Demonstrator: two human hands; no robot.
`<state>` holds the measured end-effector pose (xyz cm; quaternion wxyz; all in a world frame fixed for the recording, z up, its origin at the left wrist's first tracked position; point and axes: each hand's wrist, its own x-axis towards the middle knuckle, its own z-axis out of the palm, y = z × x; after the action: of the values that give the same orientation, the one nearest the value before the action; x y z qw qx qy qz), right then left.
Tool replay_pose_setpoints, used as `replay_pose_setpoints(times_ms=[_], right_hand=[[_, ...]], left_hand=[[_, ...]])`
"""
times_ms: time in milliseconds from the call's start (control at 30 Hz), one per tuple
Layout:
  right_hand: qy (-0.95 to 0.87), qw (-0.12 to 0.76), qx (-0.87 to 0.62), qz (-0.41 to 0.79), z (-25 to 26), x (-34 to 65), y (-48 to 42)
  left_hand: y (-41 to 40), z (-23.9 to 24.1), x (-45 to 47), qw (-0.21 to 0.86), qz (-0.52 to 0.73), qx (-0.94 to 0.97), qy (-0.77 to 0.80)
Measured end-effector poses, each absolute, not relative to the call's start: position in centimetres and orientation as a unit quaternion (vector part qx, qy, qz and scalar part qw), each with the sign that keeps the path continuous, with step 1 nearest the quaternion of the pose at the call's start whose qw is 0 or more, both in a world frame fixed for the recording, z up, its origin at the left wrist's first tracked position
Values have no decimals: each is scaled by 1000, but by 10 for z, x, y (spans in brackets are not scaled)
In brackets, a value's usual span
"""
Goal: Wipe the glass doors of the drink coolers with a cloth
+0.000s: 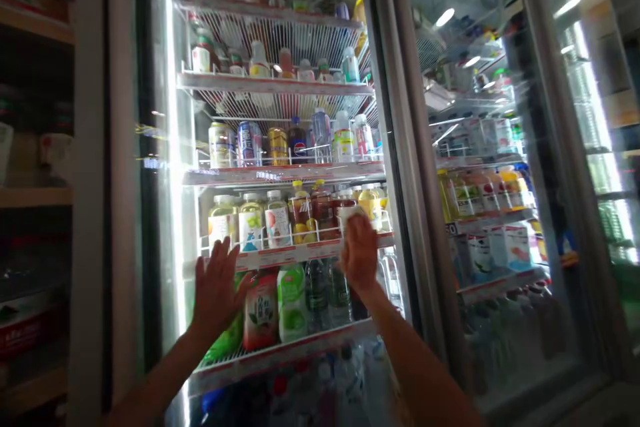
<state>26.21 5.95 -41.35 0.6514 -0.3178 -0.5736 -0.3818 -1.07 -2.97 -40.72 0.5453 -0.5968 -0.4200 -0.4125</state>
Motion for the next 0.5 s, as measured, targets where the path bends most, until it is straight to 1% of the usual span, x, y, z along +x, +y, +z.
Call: replay_pose_setpoints(times_ms=[67,133,200,267,333,367,400,433,500], right_hand=[[-477,722,-367,-340,-397,289,73],[-460,741,-369,-321,-386,279,72],[-530,707,-328,-334,-385,239,57],[-635,628,-256,-369,-393,196,39],[-704,551,-197,-403,-400,179,30],[-710,538,-190,-412,-401,185,31],[-697,550,-201,-414,-398,200,36],[-666,583,-229,-405,-393,221,44],[-561,679,-302,-364,-373,266,63]], left_hand=[[-33,-404,-19,555,-411,-593,-413],[-34,-399,-18,557,-413,-594,-407],[-32,-394,-10,552,-416,-597,-407],[-29,-391,-2,551,-414,-599,-408],[-28,-390,-2,551,-410,-600,-409],[-28,-390,-6,549,-410,-600,-414],[-30,-389,-12,544,-413,-598,-420],[-33,-388,-20,539,-417,-593,-429],[-39,-384,-38,527,-429,-580,-449]])
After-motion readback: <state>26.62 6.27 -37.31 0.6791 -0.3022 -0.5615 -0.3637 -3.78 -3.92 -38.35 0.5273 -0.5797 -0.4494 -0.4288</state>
